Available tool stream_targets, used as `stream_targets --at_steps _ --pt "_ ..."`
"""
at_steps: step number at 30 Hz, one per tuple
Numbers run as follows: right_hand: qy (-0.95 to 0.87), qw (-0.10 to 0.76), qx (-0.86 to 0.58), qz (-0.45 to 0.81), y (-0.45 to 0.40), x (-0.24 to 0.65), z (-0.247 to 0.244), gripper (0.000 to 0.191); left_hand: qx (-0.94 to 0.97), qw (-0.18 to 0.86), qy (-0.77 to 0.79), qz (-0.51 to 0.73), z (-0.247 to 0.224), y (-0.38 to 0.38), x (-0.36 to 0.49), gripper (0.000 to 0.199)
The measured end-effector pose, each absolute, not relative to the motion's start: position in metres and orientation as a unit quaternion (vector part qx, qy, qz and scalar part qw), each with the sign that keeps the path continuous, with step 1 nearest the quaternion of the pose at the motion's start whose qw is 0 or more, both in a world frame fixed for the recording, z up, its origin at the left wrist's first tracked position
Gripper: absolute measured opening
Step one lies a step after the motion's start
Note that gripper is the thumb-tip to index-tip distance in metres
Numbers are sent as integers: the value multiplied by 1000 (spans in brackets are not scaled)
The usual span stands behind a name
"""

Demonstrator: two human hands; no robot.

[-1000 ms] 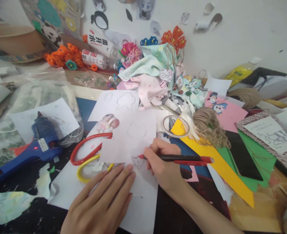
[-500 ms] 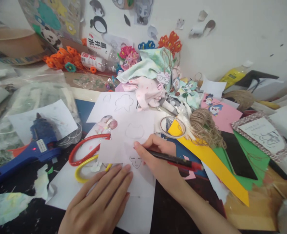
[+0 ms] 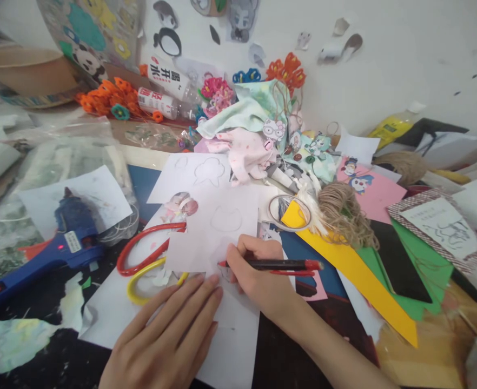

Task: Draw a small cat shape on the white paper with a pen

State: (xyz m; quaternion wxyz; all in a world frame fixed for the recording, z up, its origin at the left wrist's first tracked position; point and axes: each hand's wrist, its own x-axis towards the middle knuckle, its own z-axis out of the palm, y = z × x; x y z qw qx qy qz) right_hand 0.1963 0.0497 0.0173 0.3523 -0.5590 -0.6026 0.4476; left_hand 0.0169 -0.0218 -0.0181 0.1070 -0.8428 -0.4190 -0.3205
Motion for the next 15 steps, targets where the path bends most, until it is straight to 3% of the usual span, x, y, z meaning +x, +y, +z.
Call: stream_targets --at_steps 15 --pt "-635 323 -569 411 50 199 16 38 -845 100 -417 -319 -17 -22 18 31"
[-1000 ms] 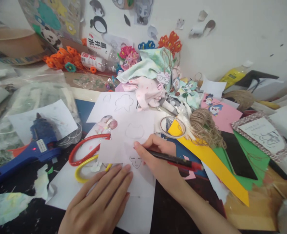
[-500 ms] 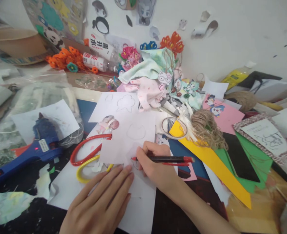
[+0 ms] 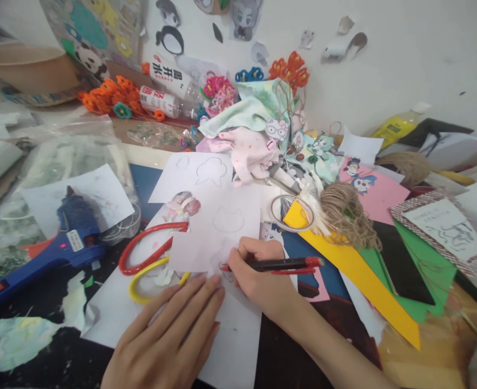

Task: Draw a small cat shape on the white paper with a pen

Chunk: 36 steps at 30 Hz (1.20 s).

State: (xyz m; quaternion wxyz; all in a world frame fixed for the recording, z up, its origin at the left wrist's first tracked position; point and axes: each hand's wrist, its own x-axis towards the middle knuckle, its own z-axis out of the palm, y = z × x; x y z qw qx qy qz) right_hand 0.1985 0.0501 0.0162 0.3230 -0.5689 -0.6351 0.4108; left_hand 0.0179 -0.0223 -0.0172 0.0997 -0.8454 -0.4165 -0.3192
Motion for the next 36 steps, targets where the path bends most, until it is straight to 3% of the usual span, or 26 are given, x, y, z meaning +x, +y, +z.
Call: stream_targets --at_steps 8,16,24,30,33,36 --pt "-655 322 -566 385 51 199 19 36 -839 105 -417 -333 -15 -20 19 29" --pt "-589 420 -608 326 47 208 14 39 -845 101 -415 -321 -18 -23 17 31" --pt "-592 435 -599 318 47 207 14 42 -844 95 -418 -322 -18 -22 17 30" --pt "-573 479 -552 371 55 199 21 10 -840 94 -416 -335 -17 -20 19 28" --pt "-594 468 -537 375 57 198 21 11 -841 97 -414 -334 -16 -19 19 29" --pt "-602 426 -552 390 54 198 20 29 -844 93 -415 -326 -16 -20 18 29"
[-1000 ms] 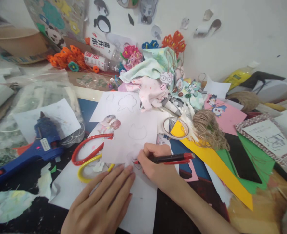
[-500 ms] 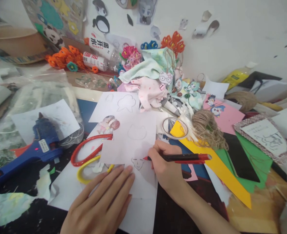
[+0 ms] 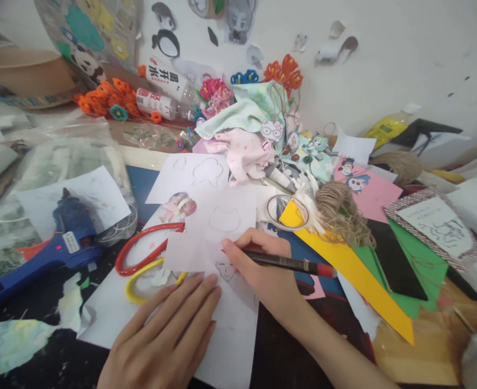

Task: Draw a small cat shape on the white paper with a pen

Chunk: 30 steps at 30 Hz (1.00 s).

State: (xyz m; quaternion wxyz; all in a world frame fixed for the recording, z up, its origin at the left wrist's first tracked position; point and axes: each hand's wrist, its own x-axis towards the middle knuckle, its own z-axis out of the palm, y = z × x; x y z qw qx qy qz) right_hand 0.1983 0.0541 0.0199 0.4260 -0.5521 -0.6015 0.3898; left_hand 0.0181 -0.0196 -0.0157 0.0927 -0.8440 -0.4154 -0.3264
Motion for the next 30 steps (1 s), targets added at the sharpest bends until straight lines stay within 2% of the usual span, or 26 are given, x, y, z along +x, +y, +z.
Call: stream_targets --at_steps 3,11,30 --pt "-614 390 -563 392 51 198 18 39 -845 95 -415 -323 -16 -21 17 30" --pt "-620 358 -560 416 48 199 12 40 -847 100 -413 -319 -19 -21 17 30" --pt "-663 332 -568 357 49 197 12 41 -841 105 -414 -332 -18 -20 18 28"
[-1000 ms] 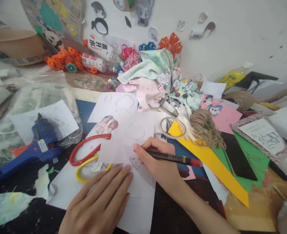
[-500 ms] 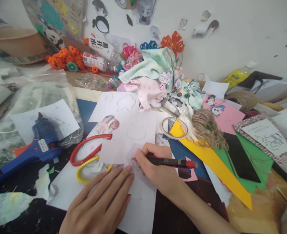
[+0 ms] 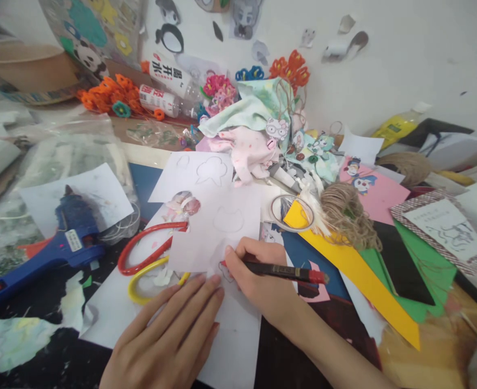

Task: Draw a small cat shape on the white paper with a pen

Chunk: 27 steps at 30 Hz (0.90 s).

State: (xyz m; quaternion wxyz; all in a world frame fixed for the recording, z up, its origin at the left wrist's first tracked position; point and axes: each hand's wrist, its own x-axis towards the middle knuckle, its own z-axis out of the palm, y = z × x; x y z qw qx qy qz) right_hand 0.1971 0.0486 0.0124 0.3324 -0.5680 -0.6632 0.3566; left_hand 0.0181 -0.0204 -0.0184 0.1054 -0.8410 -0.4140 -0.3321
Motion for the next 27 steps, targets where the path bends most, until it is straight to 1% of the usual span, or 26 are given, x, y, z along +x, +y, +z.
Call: stream_targets --at_steps 27 --pt "-682 309 -558 358 49 197 17 40 -840 105 -414 -334 -18 -21 18 27"
